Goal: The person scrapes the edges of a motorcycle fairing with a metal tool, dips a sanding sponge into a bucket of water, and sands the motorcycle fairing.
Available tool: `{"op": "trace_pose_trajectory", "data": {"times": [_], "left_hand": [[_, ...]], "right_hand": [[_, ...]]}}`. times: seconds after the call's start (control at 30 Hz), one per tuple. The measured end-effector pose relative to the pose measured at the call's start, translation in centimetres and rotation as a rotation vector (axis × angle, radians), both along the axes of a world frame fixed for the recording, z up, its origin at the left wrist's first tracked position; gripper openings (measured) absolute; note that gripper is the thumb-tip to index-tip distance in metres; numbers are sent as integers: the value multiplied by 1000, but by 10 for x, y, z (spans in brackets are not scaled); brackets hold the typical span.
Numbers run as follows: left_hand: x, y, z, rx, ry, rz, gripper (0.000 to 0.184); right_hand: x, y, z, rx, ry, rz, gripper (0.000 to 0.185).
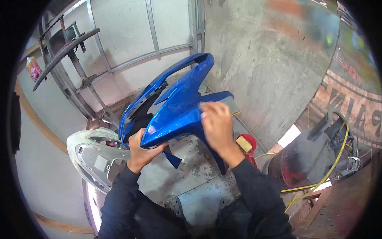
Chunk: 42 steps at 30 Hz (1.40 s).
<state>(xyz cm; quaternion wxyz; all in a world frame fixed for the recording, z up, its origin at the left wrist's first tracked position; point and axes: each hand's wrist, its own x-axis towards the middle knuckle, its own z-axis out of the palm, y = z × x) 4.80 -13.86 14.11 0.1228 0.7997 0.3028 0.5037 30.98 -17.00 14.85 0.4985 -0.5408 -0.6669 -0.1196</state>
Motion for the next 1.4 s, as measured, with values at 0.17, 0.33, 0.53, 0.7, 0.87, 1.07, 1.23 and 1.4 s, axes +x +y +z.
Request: {"op": "trace_pose_trajectory", "data": {"times": [0.17, 0.33, 0.53, 0.7, 0.87, 1.07, 1.23, 1.4], "left_hand": [[6, 1, -3, -80, -79, -6, 38], [2, 1, 1, -19, -17, 19, 39], [1, 6, -1, -41, -61, 24, 41], [0, 6, 1, -55, -26, 16, 41], [3, 6, 0, -99, -93, -2, 40], [9, 11, -2, -43, -56, -3, 37], [12, 8, 0, -74, -72, 6, 36], [14, 12, -3, -59, -30, 15, 37]], "right_hand": [[-46, -22, 14, 82, -108, 261, 27], [-3, 8, 3, 26, -17, 9, 28], [-42, -11, 18, 135, -133, 269, 25], [-19, 3, 6, 8, 46, 145, 29], [-33, -5, 8, 66, -99, 258, 29], [-55, -14, 7, 134, -192, 240, 24], [-33, -1, 6, 81, -95, 107, 24], [-84, -30, 14, 83, -257, 312, 29]]}}
